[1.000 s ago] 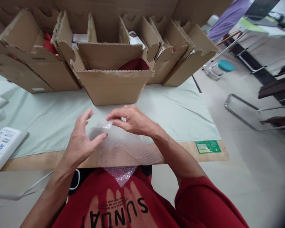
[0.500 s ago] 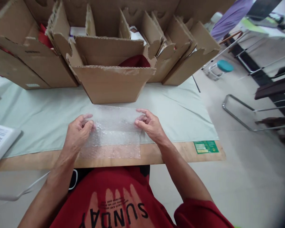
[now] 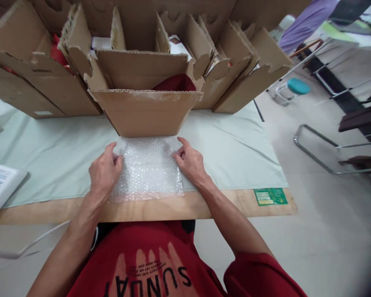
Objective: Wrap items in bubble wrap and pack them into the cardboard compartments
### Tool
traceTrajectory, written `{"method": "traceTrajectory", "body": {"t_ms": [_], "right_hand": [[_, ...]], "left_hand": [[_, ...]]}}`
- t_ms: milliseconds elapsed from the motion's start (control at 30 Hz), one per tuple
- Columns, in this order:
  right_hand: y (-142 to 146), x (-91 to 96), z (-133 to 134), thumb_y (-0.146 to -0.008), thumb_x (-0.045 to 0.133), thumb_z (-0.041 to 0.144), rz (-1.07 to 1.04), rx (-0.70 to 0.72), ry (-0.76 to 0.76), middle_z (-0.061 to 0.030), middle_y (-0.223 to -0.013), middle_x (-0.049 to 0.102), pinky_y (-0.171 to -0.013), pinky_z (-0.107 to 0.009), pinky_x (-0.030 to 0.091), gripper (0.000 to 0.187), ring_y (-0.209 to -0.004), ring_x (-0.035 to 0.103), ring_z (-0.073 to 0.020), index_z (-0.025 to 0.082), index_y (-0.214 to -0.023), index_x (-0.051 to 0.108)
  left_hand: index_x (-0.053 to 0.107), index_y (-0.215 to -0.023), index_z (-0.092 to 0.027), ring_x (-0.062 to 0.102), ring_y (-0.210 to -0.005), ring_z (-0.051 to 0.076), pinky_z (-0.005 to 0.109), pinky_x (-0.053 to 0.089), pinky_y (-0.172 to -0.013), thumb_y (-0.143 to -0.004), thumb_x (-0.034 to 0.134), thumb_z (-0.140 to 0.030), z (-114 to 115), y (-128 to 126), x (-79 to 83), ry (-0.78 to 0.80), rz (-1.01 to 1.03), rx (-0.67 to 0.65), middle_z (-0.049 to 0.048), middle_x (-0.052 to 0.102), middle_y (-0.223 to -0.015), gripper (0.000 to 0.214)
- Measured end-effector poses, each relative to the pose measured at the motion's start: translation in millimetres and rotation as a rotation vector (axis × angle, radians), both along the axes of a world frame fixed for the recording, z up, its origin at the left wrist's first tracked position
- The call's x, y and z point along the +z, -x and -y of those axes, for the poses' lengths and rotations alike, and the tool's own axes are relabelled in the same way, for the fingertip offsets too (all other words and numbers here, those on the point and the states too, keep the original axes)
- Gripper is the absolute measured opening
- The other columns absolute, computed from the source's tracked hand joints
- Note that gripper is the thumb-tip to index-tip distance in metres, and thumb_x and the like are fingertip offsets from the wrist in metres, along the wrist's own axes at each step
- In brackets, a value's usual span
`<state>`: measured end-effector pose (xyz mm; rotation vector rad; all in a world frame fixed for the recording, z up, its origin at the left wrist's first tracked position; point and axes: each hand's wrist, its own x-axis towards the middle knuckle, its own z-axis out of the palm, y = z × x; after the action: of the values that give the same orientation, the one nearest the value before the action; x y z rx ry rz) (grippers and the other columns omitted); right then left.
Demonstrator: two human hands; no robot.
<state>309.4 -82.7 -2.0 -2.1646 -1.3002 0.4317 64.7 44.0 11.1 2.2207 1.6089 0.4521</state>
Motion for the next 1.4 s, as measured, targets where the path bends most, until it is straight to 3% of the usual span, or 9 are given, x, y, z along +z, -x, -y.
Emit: {"method": "traceTrajectory", "body": {"t_ms": [100, 233, 433, 533, 767, 933, 1033, 1200, 1400], "right_hand": [[-2, 5.1, 3, -0.09, 0.061, 0.022, 0.118, 0.006, 0.073, -0.0059, -0.092, 0.075, -0.08, -0.036, 0.051, 0.061, -0.085, 0.068, -0.0245, 0.016, -0.149, 0.049], [2, 16.5, 14, -0.092, 0.065, 0.033, 0.358, 0.025, 0.001, -0.0173, -0.127, 0.069, -0.093, -0.046, 0.051, 0.055, -0.109, 0.066, -0.0328, 0.014, -0.142, 0.056], [38, 13.8, 24, -0.098, 0.063, 0.039, 0.432, 0.461, 0.001, -0.0175, -0.161, 0.045, -0.107, -0.05, 0.046, 0.056, -0.142, 0.046, -0.0352, 0.019, -0.149, 0.052], [34, 5.2, 37, -0.101, 0.058, 0.044, 0.458, 0.511, 0.052, -0.0154, -0.161, 0.046, -0.115, -0.051, 0.039, 0.055, -0.149, 0.04, -0.0324, 0.019, -0.149, 0.052], [7, 15.5, 63, -0.102, 0.055, 0.033, 0.522, 0.251, 0.107, -0.0198, -0.156, 0.052, -0.11, -0.053, 0.043, 0.045, -0.143, 0.048, -0.0364, 0.013, -0.142, 0.059], [38, 14.5, 27, -0.1, 0.06, 0.035, 0.487, 0.442, 0.008, -0.016, -0.16, 0.047, -0.114, -0.051, 0.041, 0.053, -0.147, 0.045, -0.0331, 0.017, -0.149, 0.053], [32, 5.2, 21, -0.1, 0.06, 0.037, 0.448, 0.5, 0.019, -0.0154, -0.158, 0.05, -0.116, -0.053, 0.041, 0.051, -0.146, 0.047, -0.0324, 0.017, -0.147, 0.055], [-3, 11.2, 69, -0.095, 0.058, 0.023, 0.356, 0.43, 0.015, -0.0172, -0.152, 0.057, -0.113, -0.055, 0.041, 0.047, -0.142, 0.051, -0.0319, 0.015, -0.141, 0.06], [8, 27.1, 103, -0.089, 0.053, 0.007, 0.304, 0.663, 0.01, -0.0141, -0.152, 0.057, -0.108, -0.049, 0.046, 0.052, -0.141, 0.051, -0.0281, 0.018, -0.14, 0.06]], "left_hand": [[0.058, -0.14, -0.019, 0.068, -0.093, 0.028, 0.043, 0.053, -0.088, -0.087, 0.058, -0.03, 1, -2, -0.8, -0.074, -0.01, -0.012, 0.01, 0.073, -0.098, 0.053], [0.056, -0.142, -0.015, 0.06, -0.122, 0.034, 0.05, 0.048, -0.105, -0.091, 0.059, -0.033, 17, 3, -1.0, -0.308, 0.022, -0.094, 0.0194, 0.063, -0.131, 0.055], [0.06, -0.14, -0.017, 0.039, -0.15, 0.039, 0.058, 0.035, -0.118, -0.099, 0.051, -0.037, 48, -1, -10.6, -0.353, -0.145, -0.559, 0.0212, 0.047, -0.158, 0.046], [0.054, -0.148, -0.017, 0.039, -0.15, 0.041, 0.064, 0.031, -0.119, -0.1, 0.049, -0.039, 48, 9, -19.5, -0.29, -0.269, -0.572, 0.0211, 0.046, -0.16, 0.053], [0.053, -0.148, -0.016, 0.037, -0.151, 0.041, 0.067, 0.03, -0.118, -0.101, 0.044, -0.043, 48, 19, -21.3, -0.355, -0.282, -0.5, 0.0239, 0.041, -0.162, 0.055], [0.051, -0.15, -0.019, 0.037, -0.152, 0.037, 0.062, 0.032, -0.12, -0.101, 0.048, -0.04, 52, -13, -21.9, -0.406, -0.223, -0.629, 0.0194, 0.042, -0.163, 0.054], [0.054, -0.148, -0.019, 0.044, -0.148, 0.039, 0.065, 0.035, -0.116, -0.1, 0.049, -0.038, 44, -6, -27.7, -0.347, -0.268, -0.601, 0.0196, 0.047, -0.159, 0.052], [0.058, -0.144, -0.012, 0.042, -0.148, 0.042, 0.065, 0.031, -0.118, -0.101, 0.044, -0.04, 42, 31, -22.7, -0.323, -0.256, -0.53, 0.0239, 0.049, -0.156, 0.053], [0.053, -0.147, -0.018, 0.036, -0.152, 0.037, 0.06, 0.028, -0.122, -0.096, 0.055, -0.051, 63, 41, -16.8, -0.265, -0.141, -0.794, 0.0186, 0.043, -0.162, 0.06]]}}
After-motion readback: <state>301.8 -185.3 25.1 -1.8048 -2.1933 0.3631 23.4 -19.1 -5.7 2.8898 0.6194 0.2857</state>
